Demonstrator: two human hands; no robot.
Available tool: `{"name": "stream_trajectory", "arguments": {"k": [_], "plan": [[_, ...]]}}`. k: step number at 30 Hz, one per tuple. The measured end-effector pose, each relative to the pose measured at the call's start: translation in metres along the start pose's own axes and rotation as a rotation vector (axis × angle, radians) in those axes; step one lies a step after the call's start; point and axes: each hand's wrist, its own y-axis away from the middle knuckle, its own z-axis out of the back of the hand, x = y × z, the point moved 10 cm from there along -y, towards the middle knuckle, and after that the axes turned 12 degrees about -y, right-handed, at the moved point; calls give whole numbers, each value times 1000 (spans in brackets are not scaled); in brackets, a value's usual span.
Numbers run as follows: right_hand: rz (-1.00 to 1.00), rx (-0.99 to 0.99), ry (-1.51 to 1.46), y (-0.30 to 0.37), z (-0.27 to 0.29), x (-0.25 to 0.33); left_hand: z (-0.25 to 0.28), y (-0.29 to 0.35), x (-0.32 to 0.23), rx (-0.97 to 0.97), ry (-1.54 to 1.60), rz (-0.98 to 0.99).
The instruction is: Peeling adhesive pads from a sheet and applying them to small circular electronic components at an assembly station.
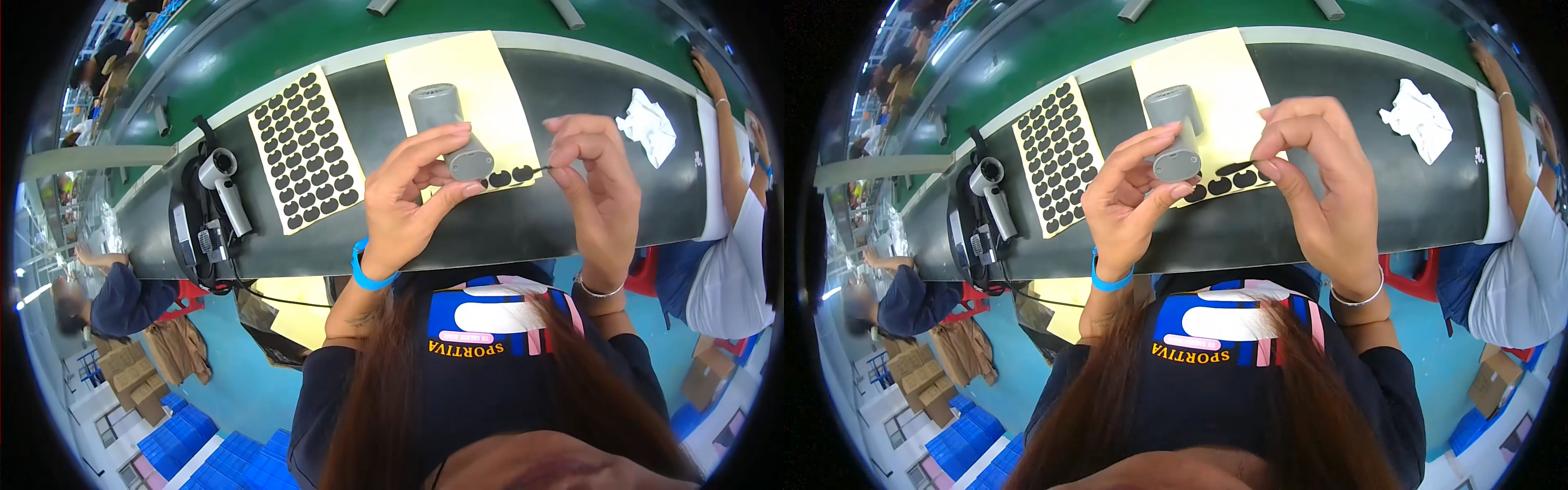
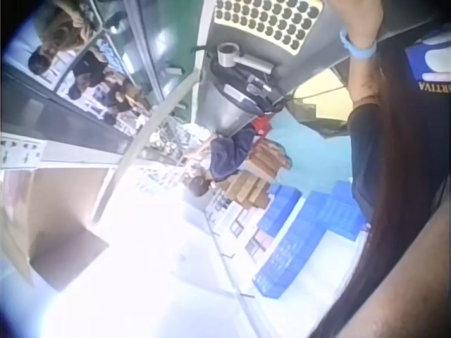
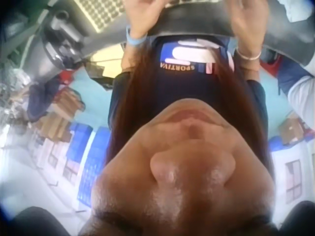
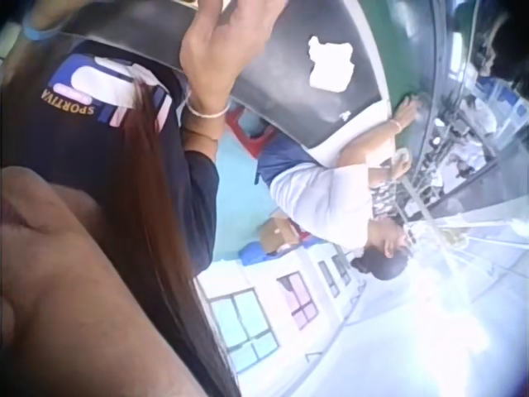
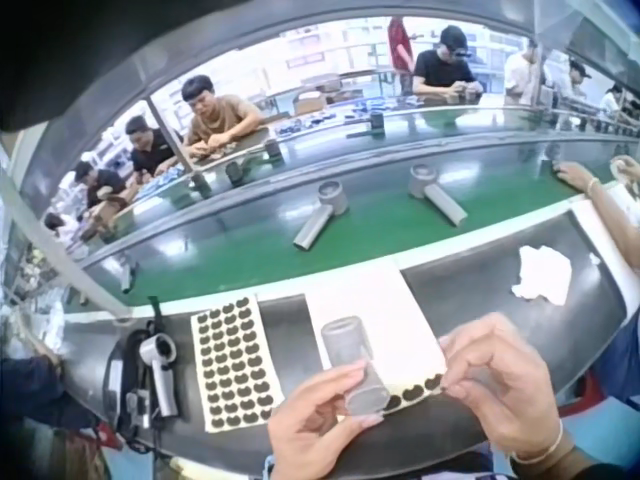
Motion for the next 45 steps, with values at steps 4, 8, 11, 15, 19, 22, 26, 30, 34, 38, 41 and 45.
{"name": "stream_trajectory", "arguments": {"k": [4,8,11,15,19,22,26,30,34,38,41,45], "plan": [[-45,-56,-164,6,4,-10,-1,-2,3,19,33,14],[-91,-22,-218,4,-10,-11,-4,-1,3,47,22,14],[-77,0,-283,3,-18,-11,-5,-2,0,66,44,25],[-120,-48,-412,3,-22,-16,-8,-2,-1,87,97,44],[-112,-62,-398,2,-22,-15,-9,-2,-2,83,101,46],[-117,-66,-366,2,-22,-15,-13,-3,-1,119,62,41],[-170,-66,-356,3,-22,-18,-14,-3,0,104,69,50],[-175,-82,-357,3,-20,-18,-15,-5,-1,90,80,55],[-179,-91,-359,4,-20,-19,-15,-4,0,89,96,71],[-180,-87,-341,4,-19,-20,-15,-4,1,89,83,72],[-190,-97,-343,4,-18,-19,-16,-5,2,86,86,79],[-192,-95,-323,4,-19,-19,-16,-5,3,80,67,86]]}}
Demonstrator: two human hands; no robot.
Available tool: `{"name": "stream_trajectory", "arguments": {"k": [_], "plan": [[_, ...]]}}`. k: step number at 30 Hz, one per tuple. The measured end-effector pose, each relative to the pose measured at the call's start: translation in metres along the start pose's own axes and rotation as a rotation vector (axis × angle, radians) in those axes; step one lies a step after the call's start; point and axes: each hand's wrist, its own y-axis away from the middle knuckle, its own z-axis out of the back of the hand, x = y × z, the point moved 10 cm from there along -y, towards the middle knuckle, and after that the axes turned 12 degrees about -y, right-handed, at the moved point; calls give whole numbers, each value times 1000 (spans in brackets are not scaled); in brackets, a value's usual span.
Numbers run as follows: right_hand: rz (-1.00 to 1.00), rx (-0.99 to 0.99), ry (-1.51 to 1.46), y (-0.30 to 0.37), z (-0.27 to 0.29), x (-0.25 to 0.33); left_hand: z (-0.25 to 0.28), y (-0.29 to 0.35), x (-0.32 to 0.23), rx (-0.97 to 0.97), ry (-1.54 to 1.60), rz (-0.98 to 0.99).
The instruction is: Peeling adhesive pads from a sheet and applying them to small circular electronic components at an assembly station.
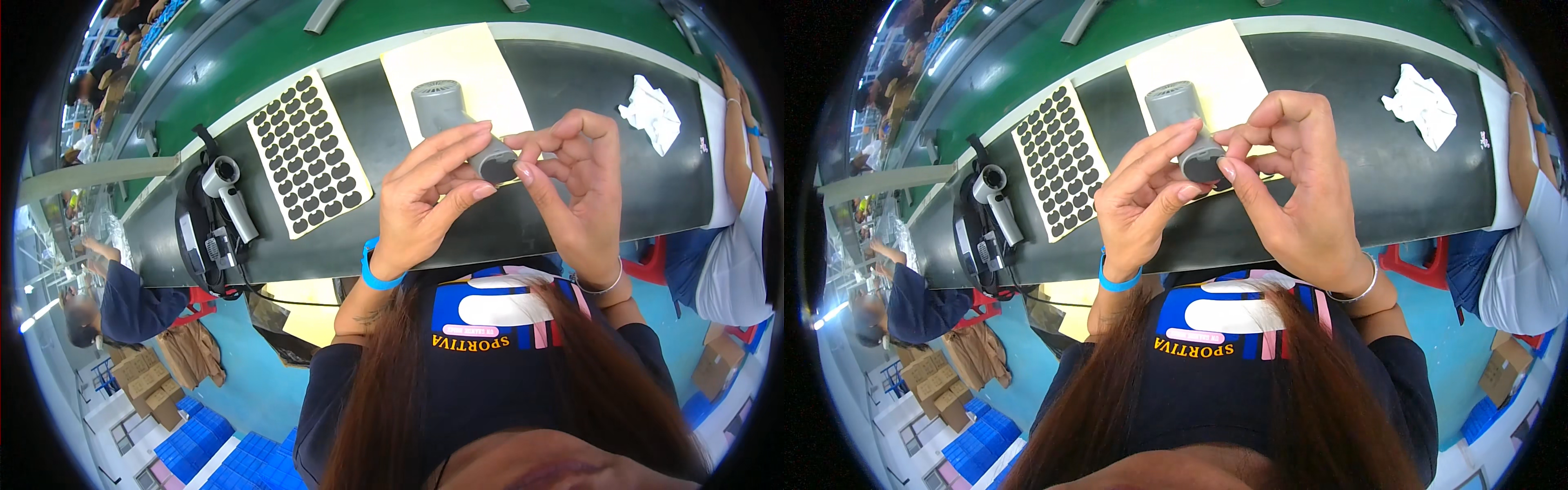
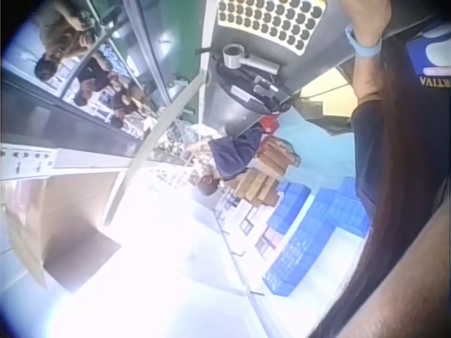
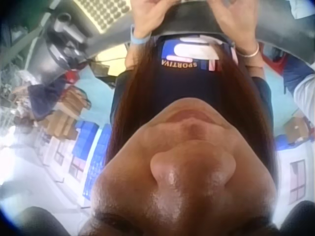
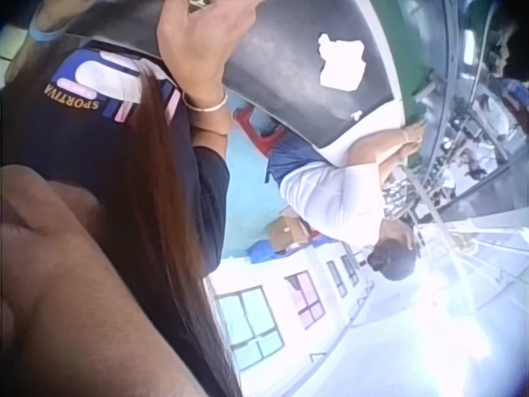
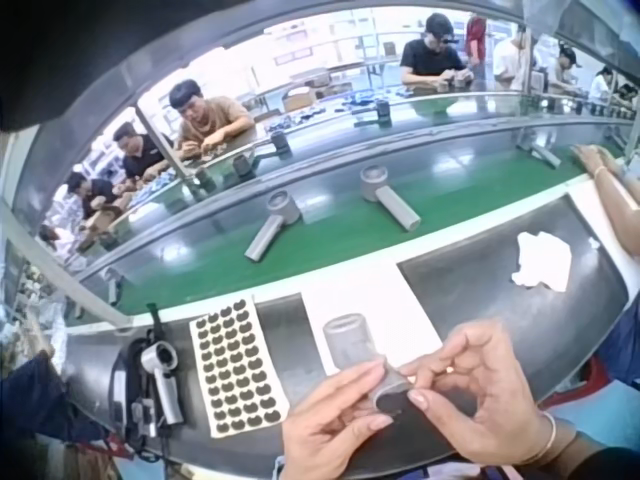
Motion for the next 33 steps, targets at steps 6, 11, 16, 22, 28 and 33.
{"name": "stream_trajectory", "arguments": {"k": [6,11,16,22,28,33], "plan": [[8,-3,15,0,0,1,0,-1,0,3,-6,3],[11,-13,56,0,0,1,1,0,0,-7,-10,-3],[151,-19,128,0,-1,10,-1,-1,-1,-7,7,-14],[212,-42,220,3,-2,14,0,1,-3,-71,-8,-10],[91,-32,321,6,-4,13,-2,2,-4,-77,-15,-25],[150,-52,426,7,-4,19,-4,1,-2,-61,-13,-9]]}}
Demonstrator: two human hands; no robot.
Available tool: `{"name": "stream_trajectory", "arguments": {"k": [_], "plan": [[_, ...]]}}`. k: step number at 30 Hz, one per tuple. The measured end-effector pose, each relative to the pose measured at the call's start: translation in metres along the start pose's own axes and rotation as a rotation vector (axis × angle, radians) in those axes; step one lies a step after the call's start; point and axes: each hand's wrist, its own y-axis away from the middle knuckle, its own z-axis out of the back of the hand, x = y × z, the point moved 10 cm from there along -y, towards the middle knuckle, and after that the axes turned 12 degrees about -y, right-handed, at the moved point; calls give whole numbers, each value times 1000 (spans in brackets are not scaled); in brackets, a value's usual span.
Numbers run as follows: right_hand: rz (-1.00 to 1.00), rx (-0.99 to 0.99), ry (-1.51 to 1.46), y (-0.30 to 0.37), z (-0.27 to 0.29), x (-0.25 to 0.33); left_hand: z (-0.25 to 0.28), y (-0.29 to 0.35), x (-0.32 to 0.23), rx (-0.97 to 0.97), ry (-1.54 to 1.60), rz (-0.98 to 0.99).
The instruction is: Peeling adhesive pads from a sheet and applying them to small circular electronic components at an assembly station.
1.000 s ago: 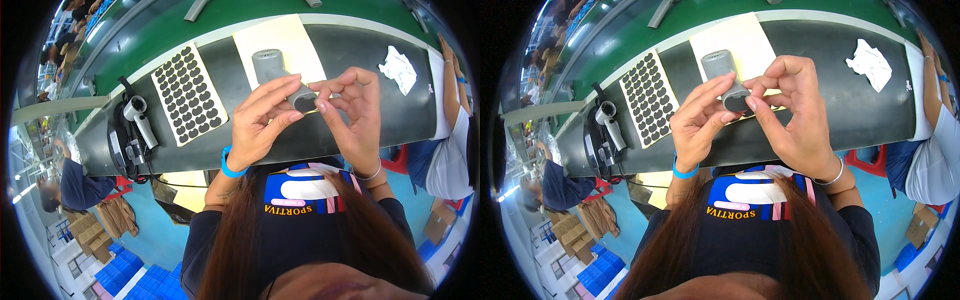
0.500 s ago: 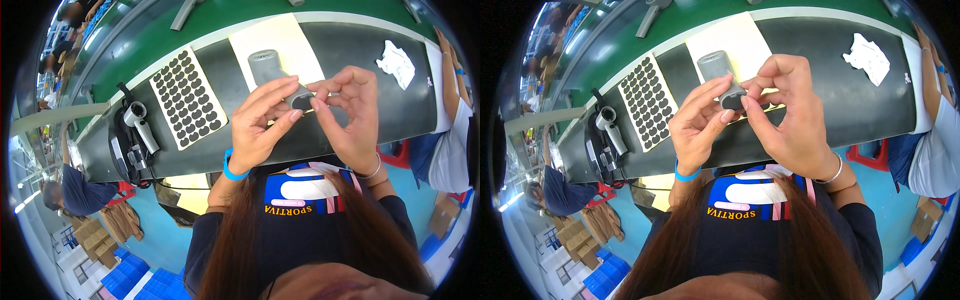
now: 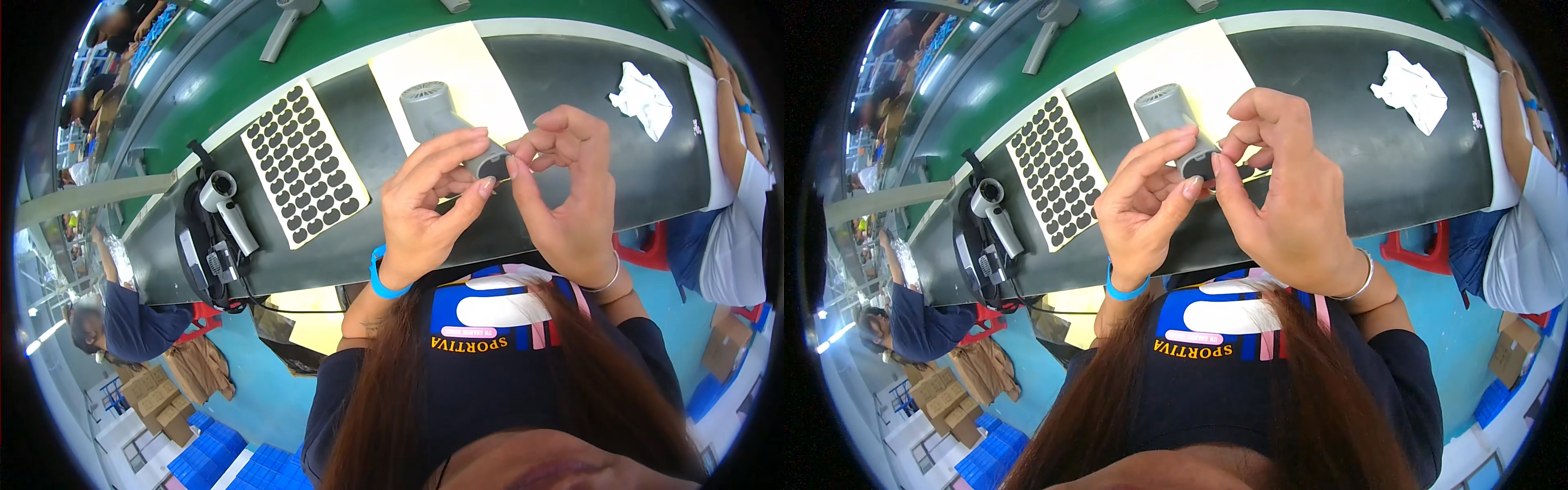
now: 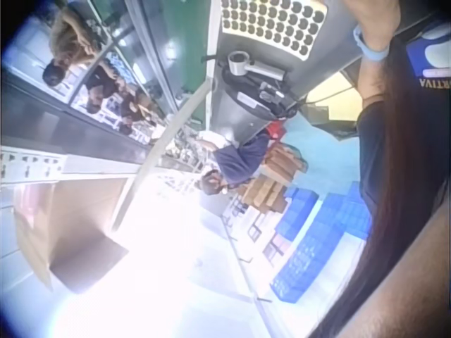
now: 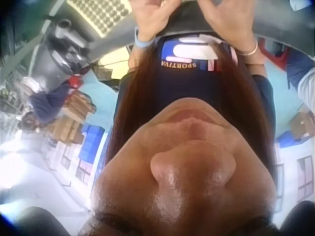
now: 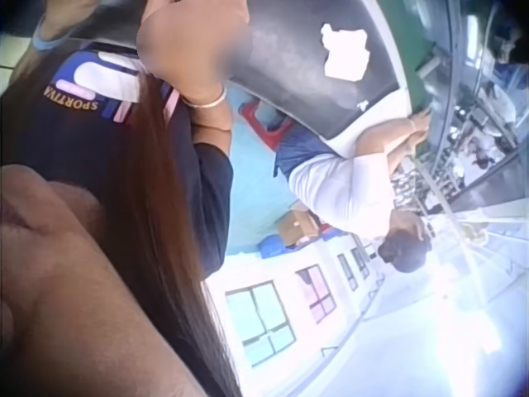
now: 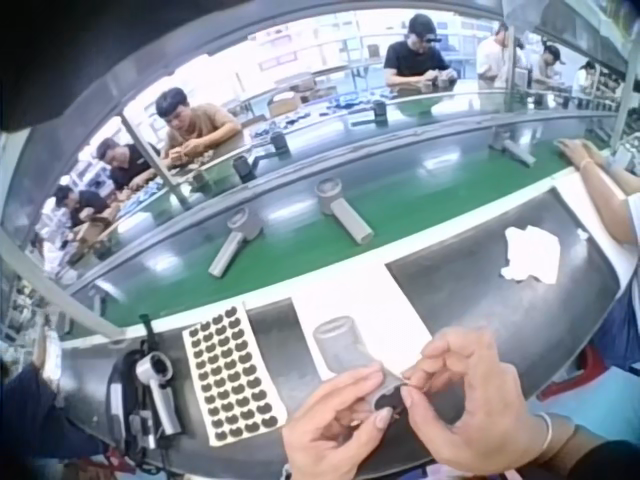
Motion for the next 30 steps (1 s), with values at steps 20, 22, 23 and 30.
{"name": "stream_trajectory", "arguments": {"k": [20,22,23,30], "plan": [[142,571,188,-38,-91,-42,57,-3,-4,-24,-280,2],[93,474,175,-46,-77,-49,75,-23,-8,-52,-336,-87],[93,426,218,-48,-67,-56,81,-39,-6,-51,-367,-110],[28,229,266,-60,-24,-96,150,-175,103,-36,-528,-203]]}}
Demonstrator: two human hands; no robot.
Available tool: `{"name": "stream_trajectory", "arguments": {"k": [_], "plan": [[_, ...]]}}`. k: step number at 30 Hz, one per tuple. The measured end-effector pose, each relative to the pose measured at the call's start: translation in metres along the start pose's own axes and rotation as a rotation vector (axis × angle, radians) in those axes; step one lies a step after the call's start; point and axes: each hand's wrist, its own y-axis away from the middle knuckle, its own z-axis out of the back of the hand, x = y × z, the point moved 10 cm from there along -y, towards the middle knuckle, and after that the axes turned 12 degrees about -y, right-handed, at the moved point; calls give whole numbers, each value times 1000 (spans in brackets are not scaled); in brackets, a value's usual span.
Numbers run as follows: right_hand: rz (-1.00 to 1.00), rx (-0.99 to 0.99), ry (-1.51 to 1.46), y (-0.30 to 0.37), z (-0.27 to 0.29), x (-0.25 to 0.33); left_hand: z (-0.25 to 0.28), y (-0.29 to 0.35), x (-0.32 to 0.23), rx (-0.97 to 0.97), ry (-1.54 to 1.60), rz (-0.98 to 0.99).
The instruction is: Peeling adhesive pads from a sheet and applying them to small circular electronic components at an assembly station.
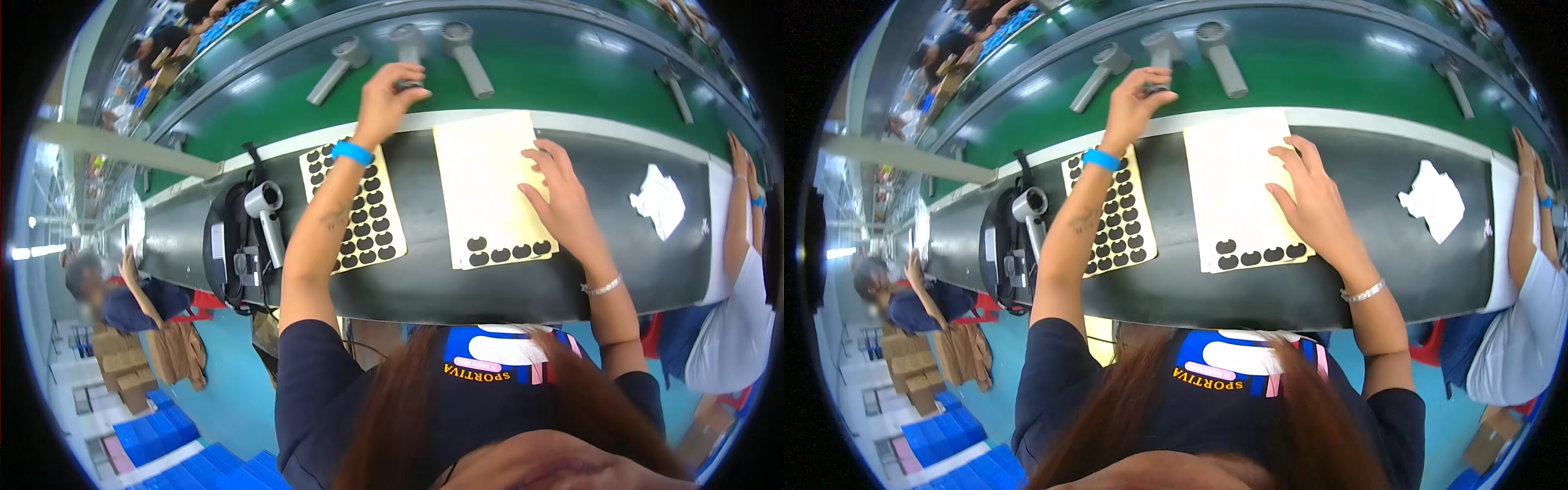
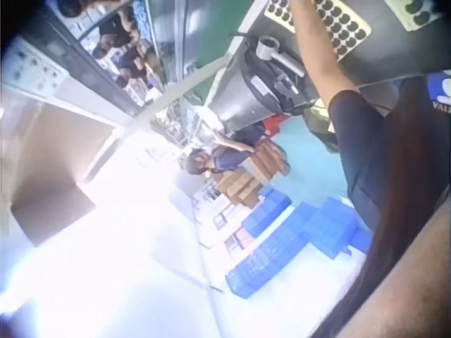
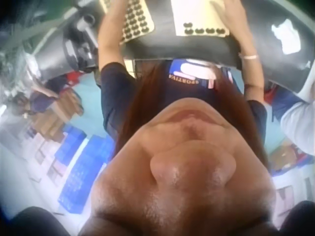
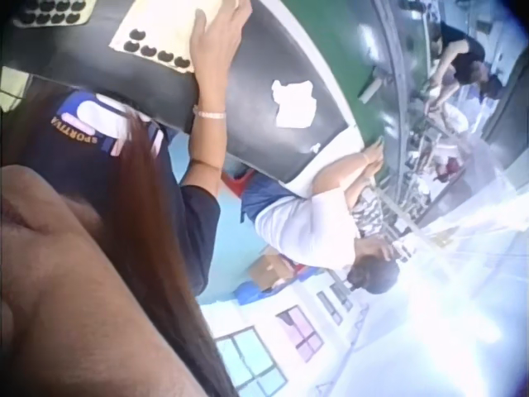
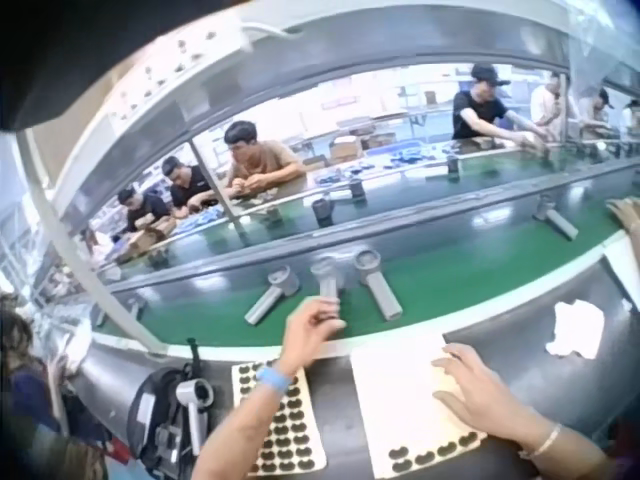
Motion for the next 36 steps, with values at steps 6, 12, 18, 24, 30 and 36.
{"name": "stream_trajectory", "arguments": {"k": [6,12,18,24,30,36], "plan": [[-22,34,-148,16,0,2,23,-11,-4,-98,-712,-45],[-61,199,-174,47,-44,14,-54,59,-105,413,-444,-278],[12,85,46,56,-66,30,-82,102,-107,436,-560,-288],[-86,27,-6,59,-63,26,-80,102,-107,409,-535,-291],[-387,168,-481,56,-63,6,-48,37,-74,84,-438,-160],[-204,234,-564,52,-61,21,-49,-21,-18,50,-778,15]]}}
